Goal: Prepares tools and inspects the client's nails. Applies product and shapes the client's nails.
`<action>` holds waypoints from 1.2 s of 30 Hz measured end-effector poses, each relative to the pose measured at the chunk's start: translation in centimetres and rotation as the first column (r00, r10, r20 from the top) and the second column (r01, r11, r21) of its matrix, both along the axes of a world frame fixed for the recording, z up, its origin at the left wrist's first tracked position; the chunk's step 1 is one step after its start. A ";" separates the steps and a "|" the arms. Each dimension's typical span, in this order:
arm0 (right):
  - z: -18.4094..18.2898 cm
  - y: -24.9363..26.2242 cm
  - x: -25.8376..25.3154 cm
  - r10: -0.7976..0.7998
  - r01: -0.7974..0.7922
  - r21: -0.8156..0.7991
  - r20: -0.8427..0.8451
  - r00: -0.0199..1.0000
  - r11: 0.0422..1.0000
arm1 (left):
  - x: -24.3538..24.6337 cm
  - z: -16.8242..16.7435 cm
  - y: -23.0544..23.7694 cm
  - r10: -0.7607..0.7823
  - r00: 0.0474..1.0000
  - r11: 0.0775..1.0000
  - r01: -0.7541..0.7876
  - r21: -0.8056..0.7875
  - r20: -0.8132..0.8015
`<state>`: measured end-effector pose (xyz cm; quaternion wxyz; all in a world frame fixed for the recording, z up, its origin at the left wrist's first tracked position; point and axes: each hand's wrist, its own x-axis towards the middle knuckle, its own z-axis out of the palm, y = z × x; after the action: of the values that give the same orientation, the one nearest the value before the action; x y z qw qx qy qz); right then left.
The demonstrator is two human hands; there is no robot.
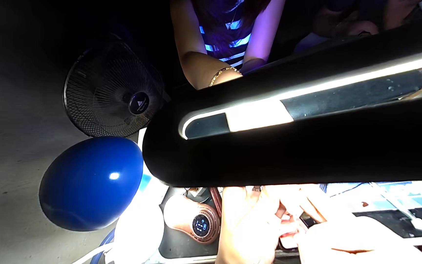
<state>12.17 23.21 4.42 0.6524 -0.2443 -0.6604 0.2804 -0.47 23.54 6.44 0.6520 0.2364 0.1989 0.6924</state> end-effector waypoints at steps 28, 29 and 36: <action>1.4 4.4 14.0 -0.042 0.141 -0.342 0.281 0.959 0.929 | -0.4 -1.8 0.6 0.101 0.944 0.989 -0.062 0.132 -0.314; 0.8 4.1 14.3 -0.035 0.155 -0.413 0.283 0.958 0.897 | -0.5 -1.8 0.6 0.096 0.941 0.990 -0.056 0.128 -0.325; -2.3 2.7 13.7 -0.139 0.318 -0.518 0.354 0.925 0.794 | -0.8 -1.7 0.3 0.072 0.936 0.996 -0.050 0.072 -0.346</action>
<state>25.87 25.87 2.14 0.4723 -0.5448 -0.6028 0.3416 -1.29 23.89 4.74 0.5771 0.3688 0.2967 0.6655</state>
